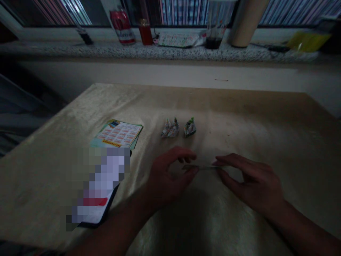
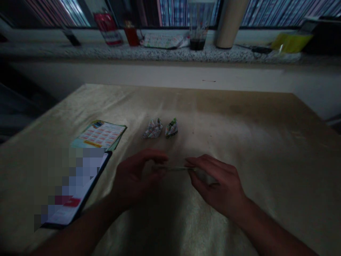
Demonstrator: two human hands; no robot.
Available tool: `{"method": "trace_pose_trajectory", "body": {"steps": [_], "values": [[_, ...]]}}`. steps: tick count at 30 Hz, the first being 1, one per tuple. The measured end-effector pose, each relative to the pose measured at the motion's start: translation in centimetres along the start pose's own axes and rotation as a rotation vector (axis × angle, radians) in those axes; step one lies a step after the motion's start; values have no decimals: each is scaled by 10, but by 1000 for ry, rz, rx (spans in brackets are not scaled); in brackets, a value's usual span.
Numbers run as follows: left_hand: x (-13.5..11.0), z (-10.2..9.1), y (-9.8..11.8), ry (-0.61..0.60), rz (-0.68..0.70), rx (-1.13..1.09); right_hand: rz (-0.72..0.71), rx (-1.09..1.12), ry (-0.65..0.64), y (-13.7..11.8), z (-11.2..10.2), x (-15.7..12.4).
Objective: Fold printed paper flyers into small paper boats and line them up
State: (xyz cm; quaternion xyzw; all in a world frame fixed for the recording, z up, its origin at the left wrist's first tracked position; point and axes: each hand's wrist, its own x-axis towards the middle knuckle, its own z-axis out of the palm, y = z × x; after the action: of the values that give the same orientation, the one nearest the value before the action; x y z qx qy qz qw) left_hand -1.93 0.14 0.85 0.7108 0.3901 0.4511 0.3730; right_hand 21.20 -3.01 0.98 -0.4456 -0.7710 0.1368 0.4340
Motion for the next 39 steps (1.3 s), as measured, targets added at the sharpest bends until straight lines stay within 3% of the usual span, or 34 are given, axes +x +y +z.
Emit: {"method": "trace_pose_trajectory", "body": {"steps": [3, 5, 8, 11, 17, 26, 34, 39], "values": [[3, -8, -2, -114, 226, 211, -243, -76, -57, 8, -6, -1], [2, -10, -5, -234, 285, 370, -322, -135, -158, 14, -7, -3], [-2, -9, -9, -428, 307, 566, -307, -212, -355, 17, -6, -6], [-5, -8, -9, -524, 319, 664, -250, -262, -467, 13, -4, -7], [-8, -7, -8, -482, 234, 646, -186, -279, -517, 12, -4, -7], [-12, 6, -2, -378, -14, 684, 51, -209, -512, 21, 5, -4], [-12, 14, -2, -292, -98, 760, 110, -256, -460, 17, 12, -2], [-8, 16, -1, -300, -165, 748, 138, -259, -448, 13, 14, 0]]}}
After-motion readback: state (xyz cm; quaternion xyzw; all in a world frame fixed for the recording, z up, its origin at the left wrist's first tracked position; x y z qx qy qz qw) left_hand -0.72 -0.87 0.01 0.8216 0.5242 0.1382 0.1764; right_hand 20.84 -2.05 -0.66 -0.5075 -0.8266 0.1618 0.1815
